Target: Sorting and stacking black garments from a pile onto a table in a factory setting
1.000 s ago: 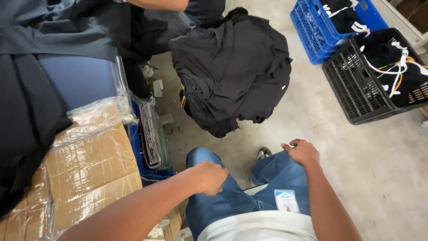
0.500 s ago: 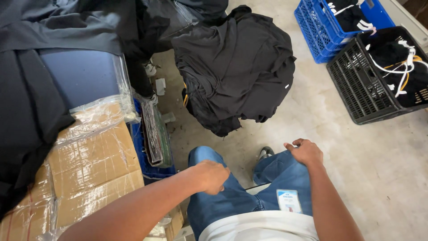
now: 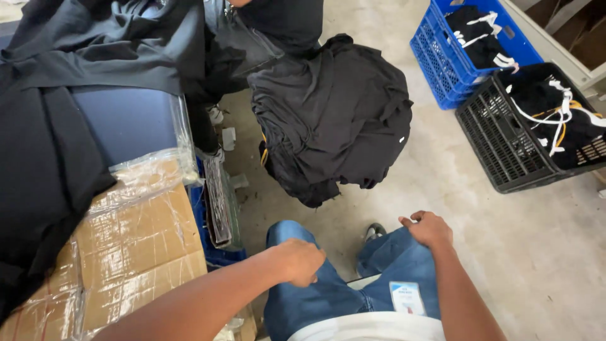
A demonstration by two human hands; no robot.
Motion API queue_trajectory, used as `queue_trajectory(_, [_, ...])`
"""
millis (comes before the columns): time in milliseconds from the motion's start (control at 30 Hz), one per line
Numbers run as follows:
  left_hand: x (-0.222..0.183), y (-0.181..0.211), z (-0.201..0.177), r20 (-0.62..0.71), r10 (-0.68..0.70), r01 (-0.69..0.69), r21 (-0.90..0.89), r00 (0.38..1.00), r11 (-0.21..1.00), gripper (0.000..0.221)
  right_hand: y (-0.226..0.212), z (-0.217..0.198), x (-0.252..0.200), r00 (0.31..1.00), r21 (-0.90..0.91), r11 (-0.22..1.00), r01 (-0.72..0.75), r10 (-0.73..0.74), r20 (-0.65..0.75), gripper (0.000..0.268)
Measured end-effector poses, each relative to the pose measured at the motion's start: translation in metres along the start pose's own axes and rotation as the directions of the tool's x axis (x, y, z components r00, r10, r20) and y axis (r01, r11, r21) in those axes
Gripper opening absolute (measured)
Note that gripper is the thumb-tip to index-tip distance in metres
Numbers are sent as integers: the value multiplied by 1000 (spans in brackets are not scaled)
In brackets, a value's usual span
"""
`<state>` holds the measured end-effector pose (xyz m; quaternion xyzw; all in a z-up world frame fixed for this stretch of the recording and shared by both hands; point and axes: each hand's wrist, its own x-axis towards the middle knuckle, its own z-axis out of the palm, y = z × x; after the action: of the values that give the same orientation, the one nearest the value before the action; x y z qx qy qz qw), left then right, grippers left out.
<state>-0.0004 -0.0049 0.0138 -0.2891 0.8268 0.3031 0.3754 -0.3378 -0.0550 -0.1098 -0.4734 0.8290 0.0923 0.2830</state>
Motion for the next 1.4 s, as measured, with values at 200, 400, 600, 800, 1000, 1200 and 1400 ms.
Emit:
queue_trajectory(200, [11,-3,11,-66,-9,10,16,998,1000,52,5,5,7,1000,-13,1000,-9,9,-17,66])
queue_trajectory(400, [12,-3,12,-83,-21,21,5,996,1000,50,3,3,3,1000,7,1000,3,-3,-22,67])
queue_trajectory(600, [6,-1,8,-25,-30,30,-11,999,999,51,-1,-2,-4,1000,11,1000,-14,14,-5,67])
queue_trajectory(800, [25,-15,30,-179,15,-18,-14,984,1000,40,22,22,35,995,-54,996,74,-78,-67,67])
queue_trajectory(1000, [46,-32,51,-198,11,-9,12,980,1000,39,21,17,30,997,-7,999,48,-49,-56,60])
queue_trajectory(1200, [13,-10,-11,217,-2,38,-163,976,986,38,26,21,33,994,1,996,94,-94,-57,63])
queue_trajectory(1400, [63,-35,7,387,-50,99,-108,921,989,64,23,8,22,995,11,996,93,-93,-23,64])
